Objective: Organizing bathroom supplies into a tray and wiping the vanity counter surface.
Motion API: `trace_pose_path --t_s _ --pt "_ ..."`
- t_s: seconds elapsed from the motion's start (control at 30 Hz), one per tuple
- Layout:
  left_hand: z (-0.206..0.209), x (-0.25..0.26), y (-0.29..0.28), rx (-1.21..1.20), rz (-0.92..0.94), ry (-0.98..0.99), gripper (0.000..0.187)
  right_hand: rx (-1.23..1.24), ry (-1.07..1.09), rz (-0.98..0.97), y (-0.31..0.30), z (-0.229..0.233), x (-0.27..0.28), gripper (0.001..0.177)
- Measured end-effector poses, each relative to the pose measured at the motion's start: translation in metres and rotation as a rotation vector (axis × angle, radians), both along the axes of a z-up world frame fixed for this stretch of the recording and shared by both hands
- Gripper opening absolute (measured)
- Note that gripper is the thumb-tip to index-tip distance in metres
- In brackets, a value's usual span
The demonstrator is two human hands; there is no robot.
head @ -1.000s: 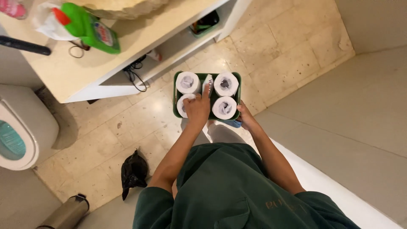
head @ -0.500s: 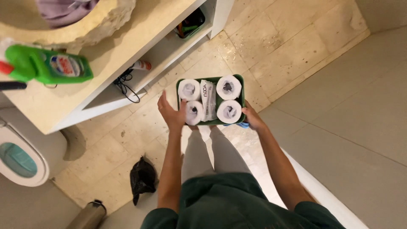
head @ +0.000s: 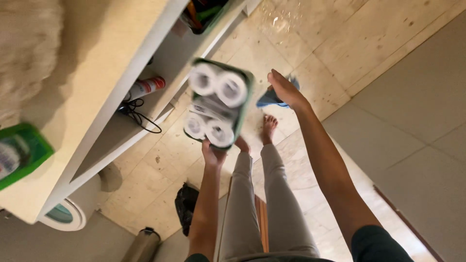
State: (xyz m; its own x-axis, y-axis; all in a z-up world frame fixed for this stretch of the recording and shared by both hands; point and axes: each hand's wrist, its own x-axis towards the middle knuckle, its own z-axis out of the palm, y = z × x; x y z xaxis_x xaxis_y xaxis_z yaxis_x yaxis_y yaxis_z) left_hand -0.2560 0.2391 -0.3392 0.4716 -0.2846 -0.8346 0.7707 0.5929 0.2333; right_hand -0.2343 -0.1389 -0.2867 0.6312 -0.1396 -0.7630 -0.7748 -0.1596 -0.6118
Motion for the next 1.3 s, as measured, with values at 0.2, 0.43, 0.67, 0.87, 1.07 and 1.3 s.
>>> trace_pose_path --t_s 0.2,0.43,0.67,0.87,1.07,1.3 --pt "-0.025 0.095 -0.065 0.119 0.295 -0.117 0.058 0.101 0.124 -0.146 0.068 -0.141 -0.044 0.071" --pt "-0.056 0.189 -0.106 0.228 0.584 -0.176 0.060 0.282 0.226 -0.465 0.074 -0.136 -0.071 0.076" --pt "-0.077 0.255 -0.138 0.234 0.550 -0.238 0.091 0.284 0.255 -0.527 0.077 -0.149 -0.086 0.066" --pt "-0.151 0.292 -0.119 0.273 0.540 -0.221 0.079 0.281 0.291 -0.584 0.086 -0.143 -0.105 0.064" --pt "-0.140 0.262 -0.102 0.259 0.392 -0.175 0.080 0.343 0.229 -0.633 0.104 -0.179 -0.136 0.055" --pt "-0.001 0.090 -0.124 0.418 -0.560 -0.257 0.080 0.589 -0.163 -0.864 0.126 -0.052 -0.072 0.041"
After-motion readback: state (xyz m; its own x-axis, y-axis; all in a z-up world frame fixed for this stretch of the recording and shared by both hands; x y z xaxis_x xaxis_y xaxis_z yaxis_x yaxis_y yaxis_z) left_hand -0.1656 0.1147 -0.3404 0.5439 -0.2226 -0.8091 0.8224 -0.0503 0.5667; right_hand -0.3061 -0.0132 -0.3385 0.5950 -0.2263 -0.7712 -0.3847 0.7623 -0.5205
